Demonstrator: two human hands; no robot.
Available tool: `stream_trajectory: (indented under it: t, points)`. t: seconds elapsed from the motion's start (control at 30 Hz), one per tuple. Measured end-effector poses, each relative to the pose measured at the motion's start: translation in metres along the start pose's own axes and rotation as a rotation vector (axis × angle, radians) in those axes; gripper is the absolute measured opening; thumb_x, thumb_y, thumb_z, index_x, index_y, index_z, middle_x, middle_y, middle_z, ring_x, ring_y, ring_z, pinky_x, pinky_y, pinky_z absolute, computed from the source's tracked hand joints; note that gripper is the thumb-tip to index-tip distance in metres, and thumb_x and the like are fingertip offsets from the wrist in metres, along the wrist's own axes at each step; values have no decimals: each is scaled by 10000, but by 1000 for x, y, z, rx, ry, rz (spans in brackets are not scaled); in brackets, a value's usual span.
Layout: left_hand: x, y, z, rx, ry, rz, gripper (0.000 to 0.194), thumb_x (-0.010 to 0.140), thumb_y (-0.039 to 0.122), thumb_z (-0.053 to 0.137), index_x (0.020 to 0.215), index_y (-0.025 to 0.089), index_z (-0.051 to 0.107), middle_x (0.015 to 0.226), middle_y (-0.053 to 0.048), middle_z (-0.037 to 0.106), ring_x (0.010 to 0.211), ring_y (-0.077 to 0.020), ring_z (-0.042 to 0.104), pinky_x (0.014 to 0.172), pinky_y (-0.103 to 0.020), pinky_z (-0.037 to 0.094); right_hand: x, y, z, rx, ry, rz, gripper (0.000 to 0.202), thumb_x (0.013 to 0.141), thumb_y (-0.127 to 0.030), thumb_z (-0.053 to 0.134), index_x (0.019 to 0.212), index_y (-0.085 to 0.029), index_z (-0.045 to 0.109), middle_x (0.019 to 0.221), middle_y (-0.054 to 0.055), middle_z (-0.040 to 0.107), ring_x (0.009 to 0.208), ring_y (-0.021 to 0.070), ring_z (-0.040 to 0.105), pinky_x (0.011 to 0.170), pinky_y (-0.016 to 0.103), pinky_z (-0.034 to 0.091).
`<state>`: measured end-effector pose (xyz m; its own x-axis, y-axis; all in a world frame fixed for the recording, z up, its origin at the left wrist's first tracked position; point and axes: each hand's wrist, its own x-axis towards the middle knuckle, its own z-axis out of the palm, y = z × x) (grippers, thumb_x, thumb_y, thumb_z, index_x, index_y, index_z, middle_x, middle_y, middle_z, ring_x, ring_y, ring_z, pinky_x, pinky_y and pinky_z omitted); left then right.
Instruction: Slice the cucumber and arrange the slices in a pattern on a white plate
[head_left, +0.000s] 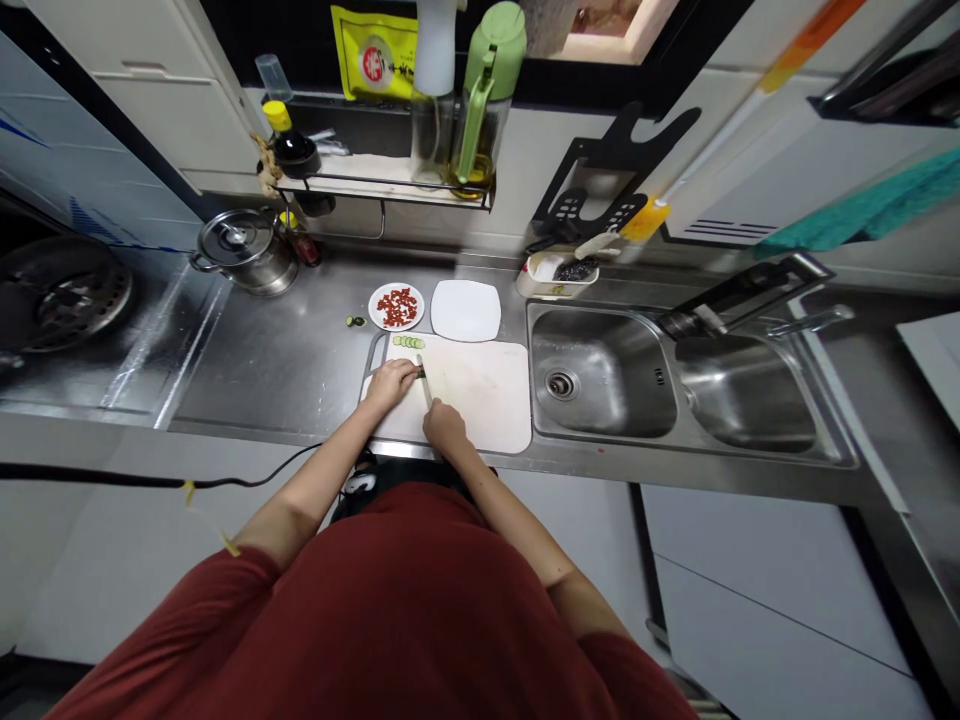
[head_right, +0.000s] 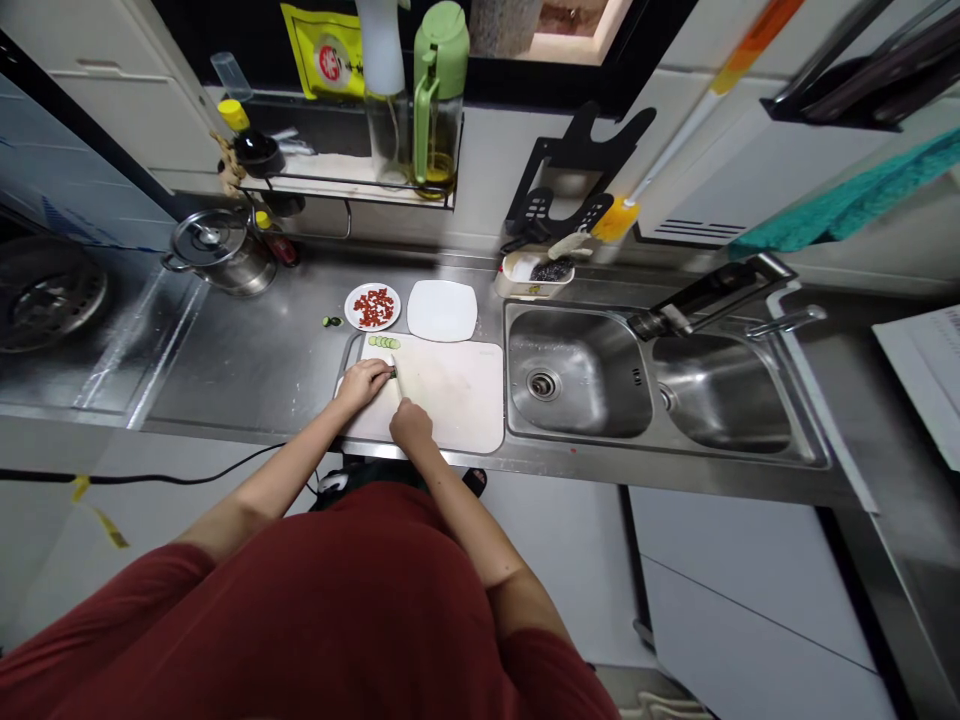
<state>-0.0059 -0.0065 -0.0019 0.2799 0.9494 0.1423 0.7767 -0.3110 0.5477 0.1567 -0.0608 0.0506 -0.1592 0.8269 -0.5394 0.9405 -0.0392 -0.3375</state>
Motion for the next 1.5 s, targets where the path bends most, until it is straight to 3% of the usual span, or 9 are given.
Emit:
stream_trajectory:
  t: [0.4, 0.7, 1.17, 1.5]
  points:
    - [0, -4, 2, 9, 3, 9, 227, 912, 229, 492, 1006, 234, 699, 999, -41, 682, 956, -188, 605, 895, -338, 479, 14, -5, -2, 4, 35, -30, 293, 917, -138, 354, 1133, -101, 548, 1080, 176, 667, 1021, 258, 650, 841, 349, 486]
    - [0, 0, 0, -16, 16, -2, 219, 916, 235, 492, 988, 218, 698, 1003, -47, 689, 974, -197, 606, 899, -337, 476, 1, 4, 6, 2, 8, -6, 288, 921, -156, 354, 1114, -104, 561, 1045, 173, 678, 999, 264, 658, 809, 345, 491]
    - [1, -1, 1, -12, 5, -1, 211, 907, 228, 504, 994, 220, 697, 1014, -43, 691, 981, -197, 605, 924, -340, 464, 8, -3, 5, 5, 28, -6, 289, 907, -130, 368, 1131, -107, 549, 1054, 170, 676, 1008, 252, 657, 830, 331, 489]
    - [0, 0, 2, 2, 22, -8, 211, 911, 231, 505, 993, 220, 699, 1014, -42, 692, 980, -197, 610, 914, -338, 468, -5, 5, 17, -22, 24, 15, 268, 928, -145, 354, 1106, -113, 552, 1041, 175, 675, 990, 248, 662, 806, 328, 487]
